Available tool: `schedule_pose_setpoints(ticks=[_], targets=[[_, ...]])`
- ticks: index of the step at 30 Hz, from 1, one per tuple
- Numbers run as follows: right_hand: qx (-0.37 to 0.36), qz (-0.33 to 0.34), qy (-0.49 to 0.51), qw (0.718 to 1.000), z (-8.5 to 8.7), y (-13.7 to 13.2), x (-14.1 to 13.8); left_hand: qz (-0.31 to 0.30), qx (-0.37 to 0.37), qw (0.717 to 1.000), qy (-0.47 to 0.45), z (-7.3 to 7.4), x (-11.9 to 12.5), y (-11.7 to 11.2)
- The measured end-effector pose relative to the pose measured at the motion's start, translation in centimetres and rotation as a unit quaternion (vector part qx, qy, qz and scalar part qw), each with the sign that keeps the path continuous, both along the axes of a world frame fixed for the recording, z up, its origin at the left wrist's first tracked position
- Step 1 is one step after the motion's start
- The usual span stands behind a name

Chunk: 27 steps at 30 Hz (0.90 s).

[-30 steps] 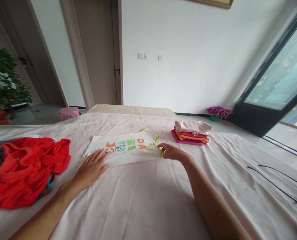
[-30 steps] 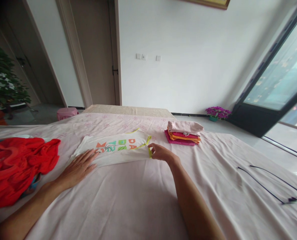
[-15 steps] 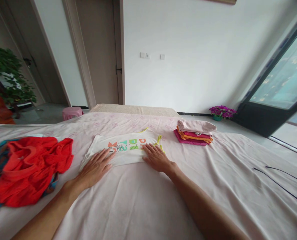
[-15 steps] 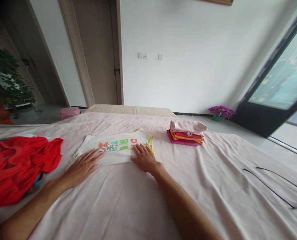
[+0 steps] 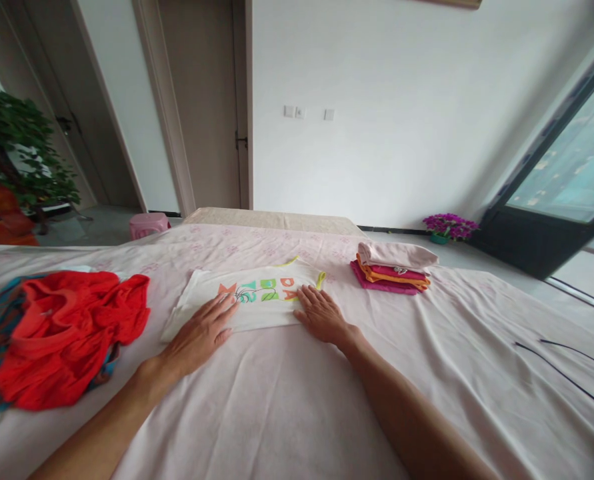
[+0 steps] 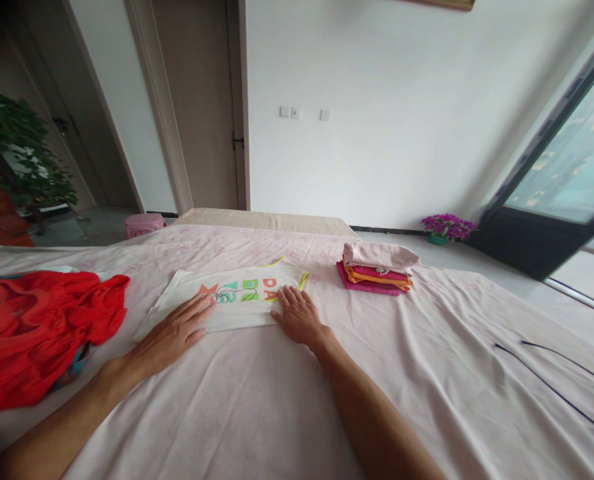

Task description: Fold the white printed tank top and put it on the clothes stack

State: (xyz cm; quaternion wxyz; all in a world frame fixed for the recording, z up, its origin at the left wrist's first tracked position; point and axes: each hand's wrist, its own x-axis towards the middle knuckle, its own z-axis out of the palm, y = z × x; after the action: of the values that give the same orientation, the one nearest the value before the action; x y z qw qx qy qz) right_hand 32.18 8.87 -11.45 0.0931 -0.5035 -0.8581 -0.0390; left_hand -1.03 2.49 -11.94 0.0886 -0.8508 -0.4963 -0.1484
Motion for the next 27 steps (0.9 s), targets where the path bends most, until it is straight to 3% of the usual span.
schedule_pose_setpoints(ticks=[2,4,9,13,19,23,27], targets=[[-0.001,0.002,0.001,1.000,0.0,0.0,0.0,-0.040,-0.013,0.999,0.002,-0.2,0.4,0.1],[-0.004,0.001,0.000,1.000,0.0,0.0,0.0,-0.039,-0.024,0.999,0.008,-0.7,0.4,0.4],[-0.006,-0.003,-0.002,1.000,0.3,0.0,0.2,0.035,-0.016,0.999,0.001,-2.0,-0.8,1.1],[-0.026,-0.003,-0.007,1.000,0.8,-0.1,0.2,0.083,-0.032,0.996,-0.009,-2.1,-1.6,1.4],[-0.066,0.022,0.020,0.997,3.0,0.6,0.5,0.090,-0.145,0.981,-0.088,0.8,-2.0,3.1],[-0.088,-0.055,0.085,0.991,5.8,3.9,1.0,0.224,-0.170,0.948,-0.149,3.3,-3.1,6.2],[-0.066,-0.136,0.128,0.980,7.4,9.1,0.7,0.290,-0.145,0.930,-0.172,4.2,-4.2,9.6]])
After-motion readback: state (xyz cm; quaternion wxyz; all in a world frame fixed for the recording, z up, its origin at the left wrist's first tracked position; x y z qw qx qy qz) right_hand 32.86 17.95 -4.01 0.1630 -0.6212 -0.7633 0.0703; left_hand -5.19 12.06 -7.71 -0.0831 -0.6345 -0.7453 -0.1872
